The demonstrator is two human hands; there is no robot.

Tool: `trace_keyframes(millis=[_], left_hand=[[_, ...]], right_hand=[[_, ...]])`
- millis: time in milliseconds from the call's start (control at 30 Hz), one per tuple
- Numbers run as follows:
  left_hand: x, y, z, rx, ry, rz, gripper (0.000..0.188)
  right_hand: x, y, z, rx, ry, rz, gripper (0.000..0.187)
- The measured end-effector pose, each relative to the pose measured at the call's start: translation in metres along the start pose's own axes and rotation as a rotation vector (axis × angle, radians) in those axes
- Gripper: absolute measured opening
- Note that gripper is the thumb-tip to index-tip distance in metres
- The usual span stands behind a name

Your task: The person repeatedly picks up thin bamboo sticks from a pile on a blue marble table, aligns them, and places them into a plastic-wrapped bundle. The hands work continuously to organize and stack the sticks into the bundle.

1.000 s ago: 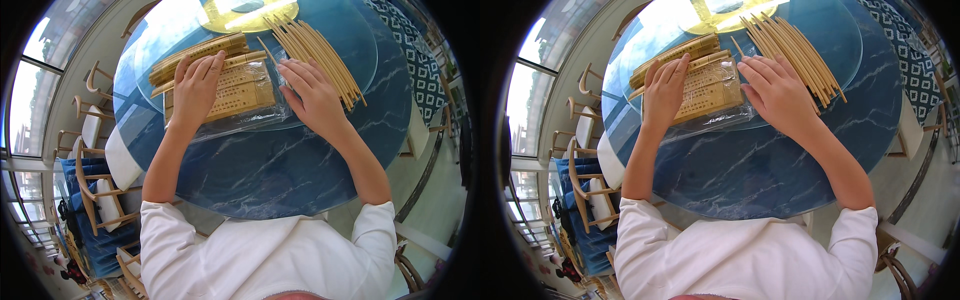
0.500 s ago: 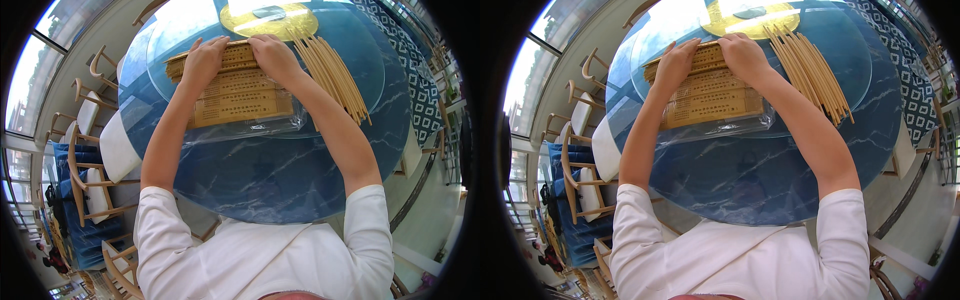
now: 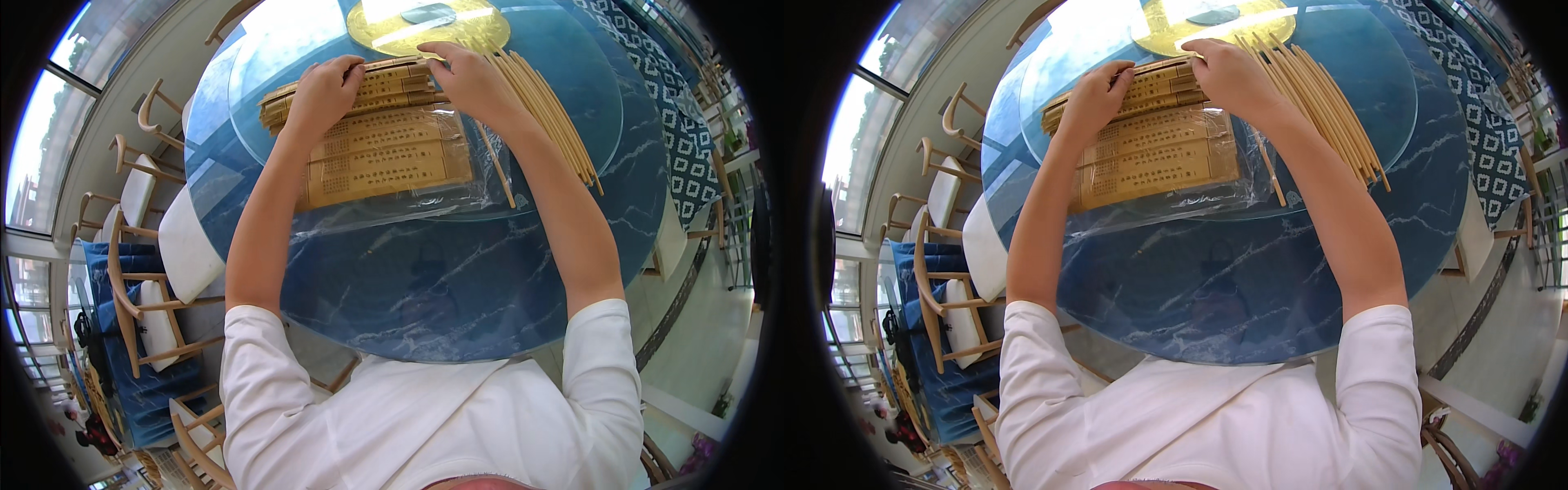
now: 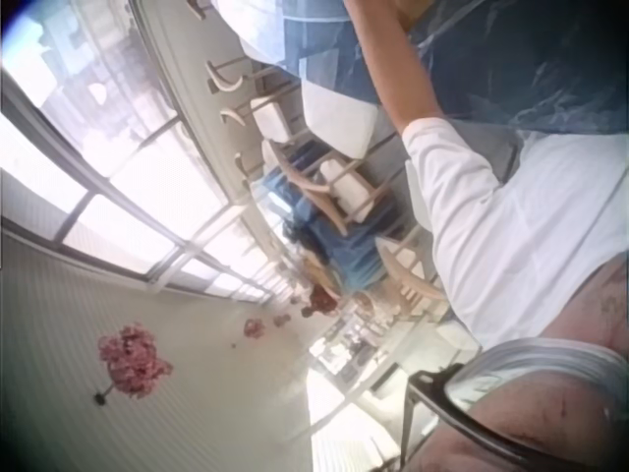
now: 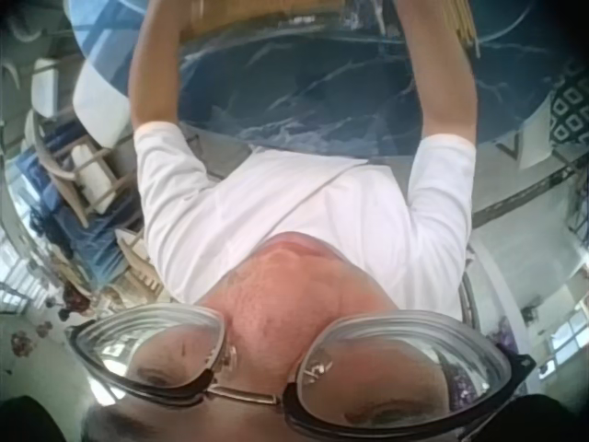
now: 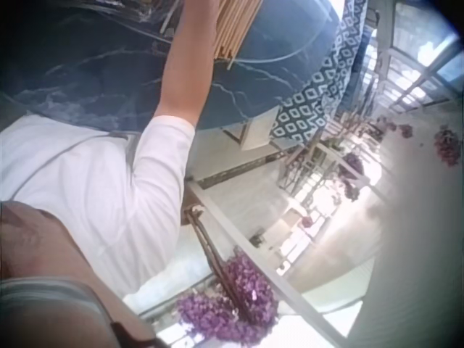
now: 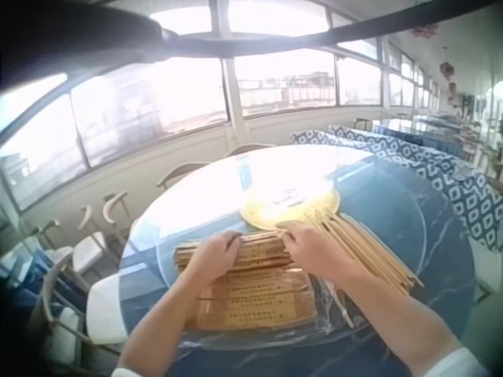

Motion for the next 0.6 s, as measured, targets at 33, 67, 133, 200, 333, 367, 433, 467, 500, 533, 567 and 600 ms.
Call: trace_keyframes(millis=[33, 67, 133, 200, 333, 367, 433, 467, 500, 533, 567, 600], left_hand=[[0.003, 0.002, 0.000, 0.019, -0.015, -0.005, 0.041], [0.005, 0.004, -0.001, 0.038, -0.030, -0.010, 0.041], [0.005, 0.006, -0.002, 0.068, -0.027, -0.006, 0.040], [0.002, 0.011, -0.002, 0.081, 0.015, 0.020, 0.037], [-0.024, 0.074, 0.006, -0.009, 0.113, 0.224, 0.038], [-0.038, 0.095, 0.008, -0.026, 0.076, 0.257, 0.039], [-0.062, 0.122, 0.015, -0.030, 0.019, 0.297, 0.041], [-0.073, 0.129, 0.021, -0.014, -0.002, 0.303, 0.043], [-0.081, 0.132, 0.025, 0.004, -0.020, 0.305, 0.044], [-0.085, 0.133, 0.027, 0.018, -0.031, 0.295, 0.048], [-0.087, 0.131, 0.030, 0.015, -0.024, 0.285, 0.049], [-0.089, 0.130, 0.032, 0.013, -0.017, 0.273, 0.049]], right_hand=[[-0.009, 0.002, -0.012, 0.000, -0.060, 0.103, 0.035], [-0.018, 0.010, -0.017, 0.043, 0.035, 0.034, 0.033], [-0.039, 0.007, -0.034, -0.006, -0.051, 0.114, 0.032], [-0.058, 0.013, -0.043, -0.030, -0.107, 0.076, 0.031], [-0.087, 0.034, -0.036, -0.129, -0.182, -0.126, 0.028], [-0.091, 0.034, -0.033, -0.171, -0.208, -0.158, 0.028], [-0.096, 0.036, -0.030, -0.167, -0.203, -0.159, 0.031], [-0.095, 0.039, -0.027, -0.158, -0.201, -0.171, 0.031], [-0.093, 0.041, -0.025, -0.149, -0.202, -0.187, 0.031], [-0.091, 0.041, -0.024, -0.140, -0.196, -0.188, 0.032], [-0.089, 0.039, -0.024, -0.131, -0.190, -0.190, 0.032], [-0.087, 0.039, -0.023, -0.122, -0.185, -0.193, 0.032]])
Point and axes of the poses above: each hand's wrist, its own x-axis towards the middle knuckle, its own z-axis out of the palm, y = z × x, the point moved 3 cm from there along x, towards the middle knuckle, and after that the axes turned 8 degrees about z, right-handed, at the moved point
